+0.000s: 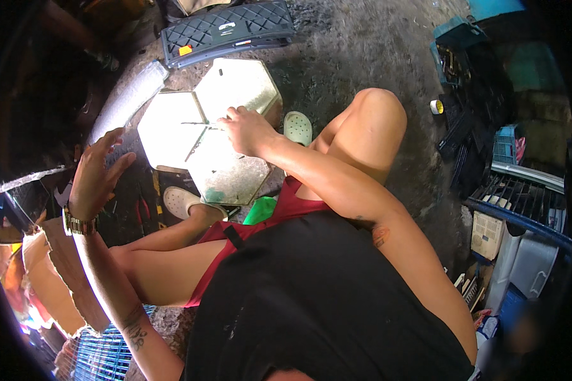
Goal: The person sits on the floor and disassembles a black plastic electronic housing. They use a screwdriver to remove screws, a hammer to tap the casing, and a pry tool to separate the shell from the internal components. The person removes the front cover, internal frame, and a transparent plastic sheet, placing the parts aside.
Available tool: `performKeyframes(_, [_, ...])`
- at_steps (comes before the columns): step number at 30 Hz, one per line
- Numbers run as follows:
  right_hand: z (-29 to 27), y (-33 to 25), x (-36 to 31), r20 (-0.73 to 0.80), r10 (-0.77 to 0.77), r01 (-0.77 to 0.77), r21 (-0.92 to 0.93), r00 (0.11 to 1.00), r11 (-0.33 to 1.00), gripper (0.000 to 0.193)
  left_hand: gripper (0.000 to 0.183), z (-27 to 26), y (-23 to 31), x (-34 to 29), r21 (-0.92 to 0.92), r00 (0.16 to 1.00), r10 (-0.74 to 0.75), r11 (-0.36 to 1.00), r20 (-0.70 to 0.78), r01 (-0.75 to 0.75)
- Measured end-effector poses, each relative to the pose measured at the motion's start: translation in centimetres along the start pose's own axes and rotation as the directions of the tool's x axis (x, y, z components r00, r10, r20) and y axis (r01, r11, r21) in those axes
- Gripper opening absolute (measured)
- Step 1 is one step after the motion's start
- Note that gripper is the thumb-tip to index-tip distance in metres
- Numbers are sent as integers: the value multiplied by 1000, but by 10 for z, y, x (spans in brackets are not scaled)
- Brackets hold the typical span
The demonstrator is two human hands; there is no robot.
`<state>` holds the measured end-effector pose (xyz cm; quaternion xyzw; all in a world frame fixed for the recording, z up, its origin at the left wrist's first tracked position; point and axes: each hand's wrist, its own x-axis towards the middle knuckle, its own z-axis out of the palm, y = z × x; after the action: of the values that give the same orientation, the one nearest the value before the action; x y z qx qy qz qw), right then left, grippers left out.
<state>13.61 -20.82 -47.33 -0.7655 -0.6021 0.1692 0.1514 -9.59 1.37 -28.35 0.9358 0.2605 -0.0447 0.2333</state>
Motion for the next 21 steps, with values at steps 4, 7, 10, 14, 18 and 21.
performKeyframes(4, [13,8,2,-41,-30,30,-5,999,1000,43,52,2,3,7,10,1000,-3,1000,16,2])
performKeyframes(7, [17,10,4,-49,-43,42,-32,998,999,42,52,4,8,11,16,999,19,1000,35,-20])
performKeyframes(10, [17,6,6,-53,-25,23,-23,998,999,42,52,6,11,17,32,998,34,999,45,-36])
performKeyframes(14, [10,1,17,-64,95,-79,216,993,973,36,51,10,8,26,44,998,32,998,56,-34])
performKeyframes(18, [-13,22,48,-56,309,-233,535,949,812,31,46,14,-7,47,-4,996,25,1000,84,-25])
performKeyframes(21, [-36,65,74,-81,472,-172,866,878,469,24,46,22,-35,88,-180,987,47,984,155,-19])
